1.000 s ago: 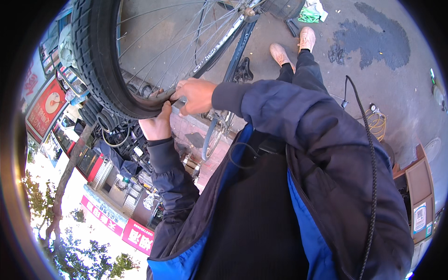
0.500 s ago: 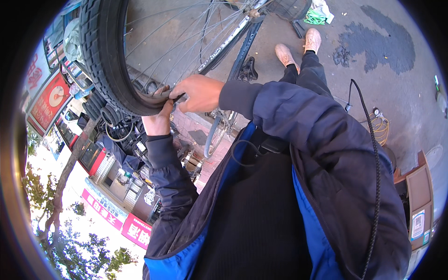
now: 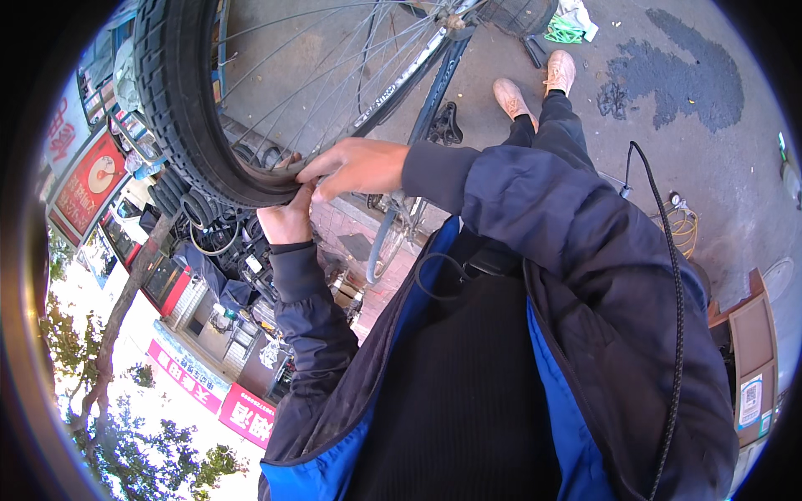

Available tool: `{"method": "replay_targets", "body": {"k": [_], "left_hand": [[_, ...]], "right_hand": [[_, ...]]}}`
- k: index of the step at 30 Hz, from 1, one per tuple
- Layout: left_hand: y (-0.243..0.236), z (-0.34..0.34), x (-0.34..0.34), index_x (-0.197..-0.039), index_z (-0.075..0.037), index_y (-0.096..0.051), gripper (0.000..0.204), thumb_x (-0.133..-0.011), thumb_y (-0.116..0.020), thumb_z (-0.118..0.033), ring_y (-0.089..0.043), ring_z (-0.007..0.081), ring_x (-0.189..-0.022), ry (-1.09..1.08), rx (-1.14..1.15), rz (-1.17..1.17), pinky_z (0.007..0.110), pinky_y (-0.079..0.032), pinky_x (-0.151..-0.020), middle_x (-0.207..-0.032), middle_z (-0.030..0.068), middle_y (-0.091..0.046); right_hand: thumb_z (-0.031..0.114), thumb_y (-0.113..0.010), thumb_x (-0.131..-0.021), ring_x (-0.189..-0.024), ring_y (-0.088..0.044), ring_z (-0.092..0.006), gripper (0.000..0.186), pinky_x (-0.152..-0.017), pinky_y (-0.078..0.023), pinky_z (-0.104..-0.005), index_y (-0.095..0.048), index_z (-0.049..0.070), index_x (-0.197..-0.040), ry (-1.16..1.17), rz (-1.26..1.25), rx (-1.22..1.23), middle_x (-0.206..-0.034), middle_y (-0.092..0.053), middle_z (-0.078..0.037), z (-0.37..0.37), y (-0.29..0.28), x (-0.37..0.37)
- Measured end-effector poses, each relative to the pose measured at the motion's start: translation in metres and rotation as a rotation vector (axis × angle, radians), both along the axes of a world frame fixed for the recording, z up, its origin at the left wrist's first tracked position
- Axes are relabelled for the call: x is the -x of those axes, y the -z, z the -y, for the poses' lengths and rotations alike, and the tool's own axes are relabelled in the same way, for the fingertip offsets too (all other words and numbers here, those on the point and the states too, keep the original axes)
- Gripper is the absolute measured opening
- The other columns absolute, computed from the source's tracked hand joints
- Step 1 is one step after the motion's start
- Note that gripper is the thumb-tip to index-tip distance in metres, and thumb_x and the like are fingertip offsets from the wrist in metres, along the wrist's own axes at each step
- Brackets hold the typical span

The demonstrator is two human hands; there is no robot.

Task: The person holds a bicycle wheel and repeatedly presses the tire bead onto the rim with both hands, rotating the wheel to work the tire into place. The person continues this process around the circumference of the wheel without using tools.

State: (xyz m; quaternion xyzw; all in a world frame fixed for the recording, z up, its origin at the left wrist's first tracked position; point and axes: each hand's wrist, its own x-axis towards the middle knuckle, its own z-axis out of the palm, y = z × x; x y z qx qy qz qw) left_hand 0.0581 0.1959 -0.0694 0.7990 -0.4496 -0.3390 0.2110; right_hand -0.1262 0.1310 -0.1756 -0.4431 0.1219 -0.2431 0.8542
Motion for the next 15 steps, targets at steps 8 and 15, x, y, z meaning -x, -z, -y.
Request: {"method": "replay_targets", "body": {"k": [8,15], "left_hand": [[-0.003,0.003,-0.015,-0.135,0.009,-0.071,0.042,-0.093,-0.077,0.008,-0.069,0.0148,-0.106,0.055,-0.111,0.071,0.029,-0.056,-0.095,-0.127,0.012,-0.077],[-0.011,0.007,-0.01,-0.136,0.01,-0.07,0.044,-0.093,-0.077,0.009,-0.07,0.0177,-0.114,0.079,-0.118,0.021,0.032,-0.055,-0.102,-0.131,0.0139,-0.075]], "right_hand": [[0.02,-0.073,-0.089,-0.123,-0.074,-0.038,0.049,-0.111,-0.055,-0.0424,-0.075,-0.003,-0.133,0.139,-0.335,0.1,-0.13,-0.077,-0.026,-0.003,0.007,0.01],[0.016,-0.07,-0.09,-0.123,-0.074,-0.0395,0.043,-0.111,-0.055,-0.0434,-0.078,0.0,-0.129,0.251,-0.208,0.101,-0.127,-0.078,-0.024,-0.015,-0.001,-0.002]]}}
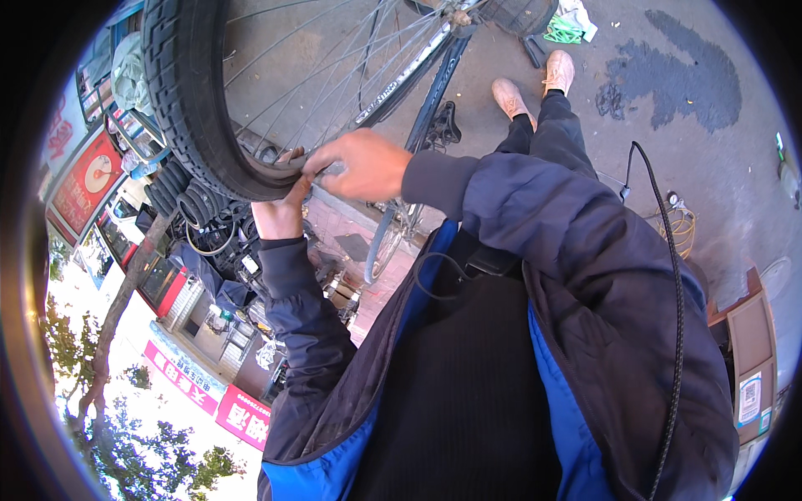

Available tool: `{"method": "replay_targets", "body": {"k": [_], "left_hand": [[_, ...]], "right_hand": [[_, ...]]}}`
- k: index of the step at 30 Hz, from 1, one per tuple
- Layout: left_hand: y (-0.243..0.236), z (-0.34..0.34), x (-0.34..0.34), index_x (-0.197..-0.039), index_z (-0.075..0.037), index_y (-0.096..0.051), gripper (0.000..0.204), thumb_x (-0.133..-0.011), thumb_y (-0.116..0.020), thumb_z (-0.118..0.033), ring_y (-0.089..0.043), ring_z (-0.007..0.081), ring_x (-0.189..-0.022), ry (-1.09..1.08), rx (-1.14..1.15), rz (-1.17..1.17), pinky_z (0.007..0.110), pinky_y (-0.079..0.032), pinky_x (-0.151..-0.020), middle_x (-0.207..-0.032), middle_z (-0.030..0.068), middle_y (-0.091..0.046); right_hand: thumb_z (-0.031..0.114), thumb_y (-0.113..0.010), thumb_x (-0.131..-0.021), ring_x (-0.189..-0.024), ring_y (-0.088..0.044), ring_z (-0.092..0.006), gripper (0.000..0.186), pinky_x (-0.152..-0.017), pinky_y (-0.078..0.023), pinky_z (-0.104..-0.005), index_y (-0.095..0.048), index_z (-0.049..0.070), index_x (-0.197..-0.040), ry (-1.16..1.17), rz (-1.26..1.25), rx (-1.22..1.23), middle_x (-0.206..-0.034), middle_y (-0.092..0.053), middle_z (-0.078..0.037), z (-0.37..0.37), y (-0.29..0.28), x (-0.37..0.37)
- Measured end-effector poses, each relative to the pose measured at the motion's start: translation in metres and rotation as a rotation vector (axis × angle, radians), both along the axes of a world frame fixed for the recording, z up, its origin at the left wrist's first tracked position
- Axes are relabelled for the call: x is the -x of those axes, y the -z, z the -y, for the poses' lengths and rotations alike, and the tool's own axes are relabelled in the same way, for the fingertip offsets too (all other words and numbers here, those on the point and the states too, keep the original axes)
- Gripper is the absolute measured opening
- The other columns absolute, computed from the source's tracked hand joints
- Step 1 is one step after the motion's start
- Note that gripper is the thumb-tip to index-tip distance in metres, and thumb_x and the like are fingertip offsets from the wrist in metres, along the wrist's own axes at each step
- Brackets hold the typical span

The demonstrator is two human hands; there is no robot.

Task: The person holds a bicycle wheel and repeatedly presses the tire bead onto the rim with both hands, rotating the wheel to work the tire into place. The person continues this process around the circumference of the wheel without using tools.

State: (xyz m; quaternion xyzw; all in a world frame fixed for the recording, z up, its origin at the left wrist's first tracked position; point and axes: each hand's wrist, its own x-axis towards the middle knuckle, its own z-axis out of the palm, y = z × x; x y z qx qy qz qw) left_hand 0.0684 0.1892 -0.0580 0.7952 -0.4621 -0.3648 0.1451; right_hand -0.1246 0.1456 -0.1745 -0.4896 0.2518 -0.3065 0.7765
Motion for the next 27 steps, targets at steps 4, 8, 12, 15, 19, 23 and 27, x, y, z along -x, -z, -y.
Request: {"method": "replay_targets", "body": {"k": [4,8,12,15,19,23,27], "left_hand": [[0.002,-0.002,0.001,-0.139,0.01,-0.067,0.048,-0.092,-0.077,0.011,-0.07,0.0194,-0.118,-0.1,0.014,-0.103,0.035,-0.055,-0.106,-0.137,0.0154,-0.073],[0.011,-0.009,0.008,-0.141,0.009,-0.065,0.051,-0.092,-0.078,0.013,-0.07,0.0206,-0.12,-0.08,0.08,-0.02,0.036,-0.056,-0.107,-0.139,0.0175,-0.072],[0.019,-0.019,0.023,-0.129,0.005,-0.071,0.042,-0.089,-0.08,0.012,-0.072,0.0197,-0.115,-0.245,0.277,-0.089,0.037,-0.057,-0.104,-0.129,0.0142,-0.075],[0.011,-0.02,0.025,-0.13,0.004,-0.071,0.043,-0.089,-0.082,0.011,-0.072,0.0179,-0.113,-0.279,0.266,-0.133,0.034,-0.058,-0.102,-0.127,0.0116,-0.076],[0.005,-0.015,0.026,-0.127,0.004,-0.076,0.037,-0.091,-0.084,0.008,-0.072,0.0136,-0.106,-0.286,0.217,-0.058,0.03,-0.057,-0.098,-0.117,0.0088,-0.079],[0.001,-0.008,0.021,-0.116,0.004,-0.081,0.027,-0.089,-0.087,0.005,-0.072,0.0129,-0.1,-0.265,0.217,-0.069,0.03,-0.056,-0.096,-0.112,0.0074,-0.081],[-0.013,0.001,0.004,-0.113,0.004,-0.082,0.026,-0.088,-0.088,0.006,-0.074,0.0158,-0.106,-0.135,0.12,-0.062,0.032,-0.056,-0.1,-0.114,0.01,-0.082]], "right_hand": [[0.017,-0.072,-0.087,-0.128,-0.07,-0.0411,0.052,-0.112,-0.053,-0.0437,-0.074,0.001,-0.136,-0.033,0.053,0.065,-0.135,-0.074,-0.025,0.002,-0.007,-0.004],[0.02,-0.072,-0.086,-0.136,-0.062,-0.0406,0.064,-0.115,-0.049,-0.0434,-0.067,-0.002,-0.146,-0.202,0.036,0.123,-0.148,-0.062,-0.025,0.013,-0.014,0.0],[0.02,-0.071,-0.086,-0.14,-0.058,-0.0405,0.067,-0.118,-0.047,-0.043,-0.064,-0.005,-0.148,-0.231,0.055,0.149,-0.153,-0.055,-0.024,0.013,-0.022,0.005],[0.022,-0.073,-0.09,-0.141,-0.06,-0.037,0.066,-0.12,-0.045,-0.0418,-0.064,-0.004,-0.15,-0.184,0.107,0.113,-0.154,-0.061,-0.023,0.01,-0.019,0.008],[0.023,-0.075,-0.099,-0.138,-0.064,-0.0262,0.053,-0.121,-0.044,-0.0392,-0.07,0.0,-0.147,-0.225,0.457,-0.351,-0.148,-0.071,-0.018,0.006,0.003,0.02],[0.018,-0.071,-0.1,-0.131,-0.069,-0.0243,0.048,-0.115,-0.05,-0.0375,-0.073,0.002,-0.144,-0.194,0.182,-0.307,-0.143,-0.074,-0.017,-0.004,0.023,0.031],[0.021,-0.072,-0.096,-0.127,-0.072,-0.028,0.054,-0.112,-0.052,-0.0383,-0.07,-0.001,-0.145,-0.121,0.108,-0.317,-0.14,-0.075,-0.02,-0.009,0.033,0.025]]}}
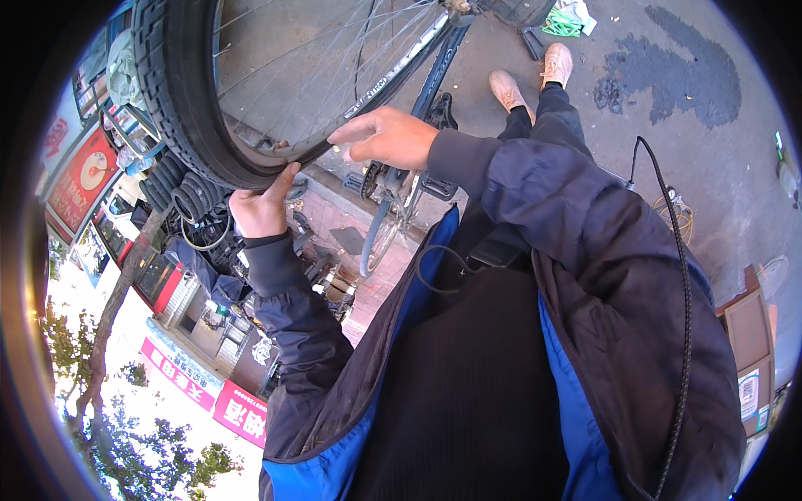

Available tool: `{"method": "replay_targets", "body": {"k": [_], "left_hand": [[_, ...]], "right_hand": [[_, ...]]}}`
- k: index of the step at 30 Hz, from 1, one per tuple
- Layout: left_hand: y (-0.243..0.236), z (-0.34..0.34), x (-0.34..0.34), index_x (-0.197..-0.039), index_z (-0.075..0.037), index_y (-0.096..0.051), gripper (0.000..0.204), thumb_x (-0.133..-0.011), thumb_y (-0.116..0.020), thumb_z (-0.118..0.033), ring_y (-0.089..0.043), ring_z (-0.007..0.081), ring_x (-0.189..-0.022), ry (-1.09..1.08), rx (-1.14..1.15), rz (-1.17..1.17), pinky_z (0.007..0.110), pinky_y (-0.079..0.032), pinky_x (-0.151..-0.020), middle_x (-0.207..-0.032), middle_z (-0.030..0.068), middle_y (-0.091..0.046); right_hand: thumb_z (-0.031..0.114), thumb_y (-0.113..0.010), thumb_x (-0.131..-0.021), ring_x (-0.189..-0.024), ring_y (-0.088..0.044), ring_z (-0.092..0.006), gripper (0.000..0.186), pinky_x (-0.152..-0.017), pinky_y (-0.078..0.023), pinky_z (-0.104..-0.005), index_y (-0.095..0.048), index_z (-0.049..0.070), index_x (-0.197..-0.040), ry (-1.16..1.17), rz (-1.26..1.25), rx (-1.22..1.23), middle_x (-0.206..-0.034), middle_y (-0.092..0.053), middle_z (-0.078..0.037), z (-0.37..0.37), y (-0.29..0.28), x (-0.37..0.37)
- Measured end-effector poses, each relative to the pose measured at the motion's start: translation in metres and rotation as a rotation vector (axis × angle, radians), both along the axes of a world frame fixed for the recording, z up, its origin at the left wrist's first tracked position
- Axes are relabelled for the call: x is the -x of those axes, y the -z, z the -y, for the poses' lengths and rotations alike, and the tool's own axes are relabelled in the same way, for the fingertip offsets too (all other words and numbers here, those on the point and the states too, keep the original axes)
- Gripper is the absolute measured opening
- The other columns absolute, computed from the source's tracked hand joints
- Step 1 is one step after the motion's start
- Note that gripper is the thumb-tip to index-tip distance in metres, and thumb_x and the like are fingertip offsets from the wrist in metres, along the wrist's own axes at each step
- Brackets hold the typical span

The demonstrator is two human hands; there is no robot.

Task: The person holds a bicycle wheel and repeatedly presses the tire bead onto the rim with both hands, rotating the wheel to work the tire into place. The person continues this process around the circumference of the wheel without using tools.

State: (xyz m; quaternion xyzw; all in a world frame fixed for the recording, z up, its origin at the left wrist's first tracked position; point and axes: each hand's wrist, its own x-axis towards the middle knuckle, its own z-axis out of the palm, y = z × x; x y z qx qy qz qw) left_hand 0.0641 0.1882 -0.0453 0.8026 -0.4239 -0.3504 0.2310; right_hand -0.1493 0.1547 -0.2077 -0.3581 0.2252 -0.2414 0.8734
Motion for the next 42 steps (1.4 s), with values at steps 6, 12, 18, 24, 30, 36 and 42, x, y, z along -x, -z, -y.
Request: {"method": "replay_targets", "body": {"k": [6,12,18,24,30,36,42], "left_hand": [[-0.021,0.027,-0.015,-0.116,0.007,-0.08,0.031,-0.086,-0.088,0.008,-0.075,0.0188,-0.112,0.16,-0.125,-0.087,0.035,-0.057,-0.104,-0.121,0.0152,-0.082],[-0.036,0.052,-0.018,-0.121,0.007,-0.079,0.037,-0.085,-0.089,0.006,-0.075,0.0154,-0.109,0.323,-0.281,-0.018,0.033,-0.057,-0.102,-0.119,0.0137,-0.083],[-0.027,0.018,-0.002,-0.122,0.007,-0.078,0.037,-0.087,-0.089,0.005,-0.073,0.0144,-0.108,0.165,-0.091,-0.038,0.031,-0.055,-0.102,-0.119,0.0107,-0.082],[-0.031,0.01,0.017,-0.114,0.006,-0.077,0.032,-0.085,-0.088,0.009,-0.067,0.0097,-0.096,0.06,0.105,-0.011,0.026,-0.052,-0.092,-0.107,0.0061,-0.08],[-0.048,0.016,0.032,-0.129,0.009,-0.074,0.051,-0.081,-0.092,0.008,-0.074,0.0167,-0.104,0.03,0.29,-0.007,0.031,-0.055,-0.1,-0.11,0.0111,-0.08],[-0.002,0.012,0.036,-0.116,0.002,-0.079,0.029,-0.088,-0.088,0.001,-0.073,0.0126,-0.093,0.055,0.159,0.121,0.03,-0.057,-0.089,-0.103,0.0065,-0.081],[0.008,-0.001,0.025,-0.121,0.01,-0.075,0.027,-0.095,-0.079,0.002,-0.072,0.016,-0.107,0.125,0.063,0.291,0.033,-0.056,-0.101,-0.119,0.0149,-0.08]], "right_hand": [[0.019,-0.071,-0.09,-0.128,-0.068,-0.0412,0.052,-0.112,-0.052,-0.0443,-0.071,0.0,-0.139,0.035,-0.154,0.426,-0.137,-0.071,-0.024,0.002,-0.006,-0.033],[0.018,-0.07,-0.086,-0.124,-0.068,-0.0438,0.052,-0.108,-0.054,-0.0464,-0.071,-0.004,-0.134,0.082,-0.174,0.509,-0.13,-0.071,-0.025,0.0,-0.005,-0.044],[0.013,-0.07,-0.084,-0.126,-0.067,-0.045,0.055,-0.11,-0.053,-0.0481,-0.068,-0.005,-0.136,0.043,-0.244,0.534,-0.133,-0.07,-0.026,-0.01,0.006,-0.053],[0.013,-0.068,-0.084,-0.127,-0.067,-0.0462,0.059,-0.11,-0.053,-0.0477,-0.067,-0.008,-0.139,-0.053,-0.315,0.577,-0.135,-0.069,-0.03,-0.005,0.018,-0.056],[0.018,-0.071,-0.087,-0.128,-0.067,-0.0456,0.055,-0.113,-0.052,-0.0461,-0.069,-0.008,-0.136,0.026,-0.212,0.501,-0.138,-0.07,-0.028,-0.004,-0.026,-0.043],[0.015,-0.07,-0.09,-0.128,-0.068,-0.0412,0.052,-0.113,-0.052,-0.0448,-0.069,-0.003,-0.138,0.094,-0.029,0.34,-0.136,-0.072,-0.023,0.002,-0.031,-0.03],[0.013,-0.07,-0.09,-0.126,-0.068,-0.0388,0.047,-0.113,-0.051,-0.0442,-0.071,-0.001,-0.135,0.041,-0.207,0.413,-0.132,-0.073,-0.02,-0.003,0.0,-0.046]]}}
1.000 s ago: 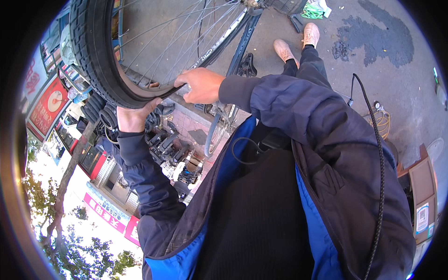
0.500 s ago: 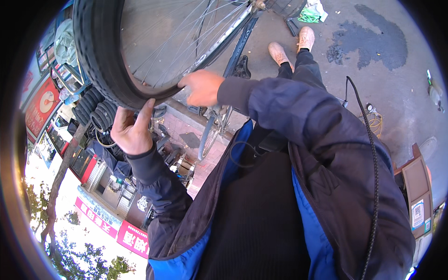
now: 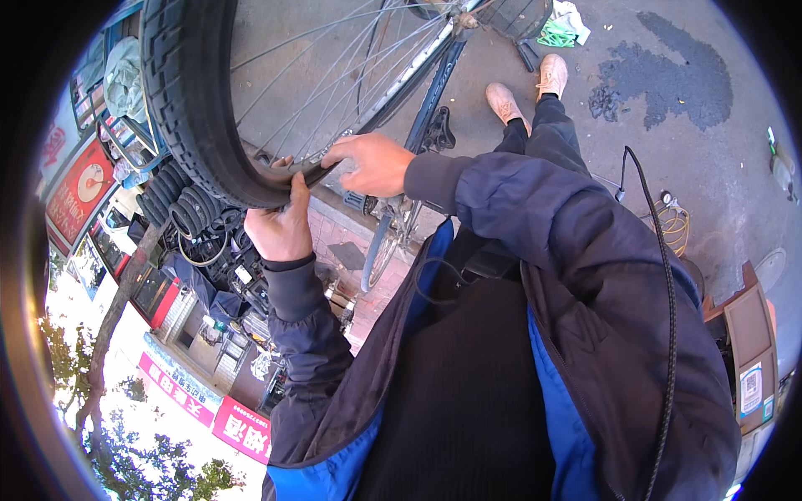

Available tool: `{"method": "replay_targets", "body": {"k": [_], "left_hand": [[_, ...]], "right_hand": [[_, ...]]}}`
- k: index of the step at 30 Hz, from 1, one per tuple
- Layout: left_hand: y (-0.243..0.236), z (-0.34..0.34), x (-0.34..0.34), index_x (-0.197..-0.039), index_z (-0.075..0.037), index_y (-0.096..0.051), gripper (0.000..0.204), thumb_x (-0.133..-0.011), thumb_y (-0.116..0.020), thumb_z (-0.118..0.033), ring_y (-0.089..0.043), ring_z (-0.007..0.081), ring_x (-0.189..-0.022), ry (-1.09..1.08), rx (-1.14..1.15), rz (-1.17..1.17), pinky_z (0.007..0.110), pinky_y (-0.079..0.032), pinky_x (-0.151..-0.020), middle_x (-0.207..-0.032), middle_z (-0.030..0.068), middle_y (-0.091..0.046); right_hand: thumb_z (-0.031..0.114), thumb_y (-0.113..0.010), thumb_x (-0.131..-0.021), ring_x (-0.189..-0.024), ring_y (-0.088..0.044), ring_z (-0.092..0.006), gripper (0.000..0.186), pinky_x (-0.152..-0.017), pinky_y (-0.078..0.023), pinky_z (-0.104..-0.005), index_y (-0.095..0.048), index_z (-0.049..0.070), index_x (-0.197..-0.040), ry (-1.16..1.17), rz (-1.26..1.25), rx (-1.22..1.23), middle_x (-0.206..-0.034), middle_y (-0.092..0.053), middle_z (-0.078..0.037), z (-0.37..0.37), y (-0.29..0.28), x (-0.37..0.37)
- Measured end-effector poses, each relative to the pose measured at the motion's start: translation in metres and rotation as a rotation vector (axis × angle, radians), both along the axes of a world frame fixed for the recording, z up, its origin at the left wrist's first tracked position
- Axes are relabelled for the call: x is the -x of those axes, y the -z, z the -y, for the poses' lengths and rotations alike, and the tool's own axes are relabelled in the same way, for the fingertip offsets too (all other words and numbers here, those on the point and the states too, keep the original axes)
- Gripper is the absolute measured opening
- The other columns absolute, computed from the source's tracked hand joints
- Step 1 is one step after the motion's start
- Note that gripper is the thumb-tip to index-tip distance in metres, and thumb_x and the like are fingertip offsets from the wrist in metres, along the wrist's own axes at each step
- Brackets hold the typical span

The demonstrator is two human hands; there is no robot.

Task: The person holds a bicycle wheel and repeatedly presses the tire bead onto the rim with both hands, rotating the wheel to work the tire into place. The person continues this process around the circumference of the wheel without using tools.

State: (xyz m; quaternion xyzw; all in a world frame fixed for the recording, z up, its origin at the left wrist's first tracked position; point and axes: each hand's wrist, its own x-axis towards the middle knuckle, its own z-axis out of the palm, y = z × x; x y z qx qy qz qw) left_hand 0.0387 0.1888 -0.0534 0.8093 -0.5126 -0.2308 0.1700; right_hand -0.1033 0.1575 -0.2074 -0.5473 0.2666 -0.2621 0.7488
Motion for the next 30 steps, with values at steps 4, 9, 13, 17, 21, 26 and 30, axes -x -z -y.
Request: {"method": "replay_targets", "body": {"k": [4,9,13,17,21,26,30], "left_hand": [[-0.006,0.006,-0.012,-0.117,0.004,-0.079,0.029,-0.089,-0.082,0.003,-0.079,0.0216,-0.102,0.093,-0.023,-0.032,0.035,-0.059,-0.096,-0.114,0.0173,-0.083],[-0.017,0.017,-0.023,-0.119,0.006,-0.078,0.029,-0.09,-0.08,0.005,-0.076,0.0222,-0.114,0.136,-0.145,-0.159,0.035,-0.056,-0.103,-0.121,0.0184,-0.081],[-0.028,0.026,-0.025,-0.123,0.007,-0.076,0.034,-0.09,-0.081,0.005,-0.075,0.0205,-0.112,0.155,-0.263,-0.175,0.035,-0.055,-0.103,-0.123,0.0166,-0.081],[-0.038,0.047,-0.032,-0.127,0.008,-0.075,0.042,-0.087,-0.087,0.004,-0.074,0.0179,-0.108,0.254,-0.387,-0.144,0.034,-0.055,-0.102,-0.123,0.0137,-0.081],[-0.045,0.041,-0.031,-0.128,0.006,-0.076,0.045,-0.086,-0.09,0.002,-0.073,0.0185,-0.115,0.178,-0.347,-0.204,0.035,-0.054,-0.107,-0.129,0.0137,-0.08],[-0.006,0.002,-0.023,-0.13,0.005,-0.074,0.047,-0.086,-0.091,0.004,-0.074,0.0177,-0.11,0.032,-0.096,-0.257,0.035,-0.057,-0.102,-0.123,0.0129,-0.08],[0.051,-0.015,-0.022,-0.123,0.004,-0.074,0.038,-0.089,-0.09,-0.002,-0.075,0.016,-0.092,-0.056,0.074,-0.078,0.031,-0.06,-0.088,-0.106,0.0106,-0.08]], "right_hand": [[0.018,-0.072,-0.089,-0.13,-0.067,-0.0408,0.05,-0.114,-0.051,-0.0458,-0.071,-0.003,-0.134,-0.168,-0.106,0.195,-0.135,-0.072,-0.023,0.005,-0.006,0.0],[0.024,-0.074,-0.09,-0.137,-0.064,-0.0423,0.06,-0.117,-0.049,-0.0457,-0.068,-0.001,-0.144,-0.243,-0.082,0.073,-0.145,-0.068,-0.027,0.016,-0.011,0.009],[0.025,-0.072,-0.091,-0.142,-0.06,-0.043,0.065,-0.12,-0.047,-0.0448,-0.064,0.0,-0.151,-0.286,-0.039,-0.129,-0.153,-0.062,-0.029,0.006,0.001,0.021],[0.023,-0.07,-0.091,-0.143,-0.059,-0.0441,0.065,-0.121,-0.047,-0.0449,-0.064,0.0,-0.151,-0.184,-0.084,-0.047,-0.156,-0.059,-0.029,-0.001,0.007,0.025],[0.021,-0.068,-0.09,-0.142,-0.059,-0.0449,0.067,-0.121,-0.046,-0.0454,-0.06,-0.003,-0.152,-0.15,-0.051,0.061,-0.155,-0.06,-0.029,-0.003,-0.011,0.01],[0.018,-0.069,-0.09,-0.139,-0.061,-0.0443,0.068,-0.12,-0.047,-0.0457,-0.058,-0.003,-0.154,-0.112,0.019,0.043,-0.152,-0.062,-0.029,-0.008,-0.02,0.01],[0.019,-0.072,-0.09,-0.133,-0.066,-0.0425,0.067,-0.112,-0.053,-0.046,-0.06,0.002,-0.153,-0.166,-0.033,-0.089,-0.141,-0.068,-0.029,-0.003,0.0,0.018]]}}
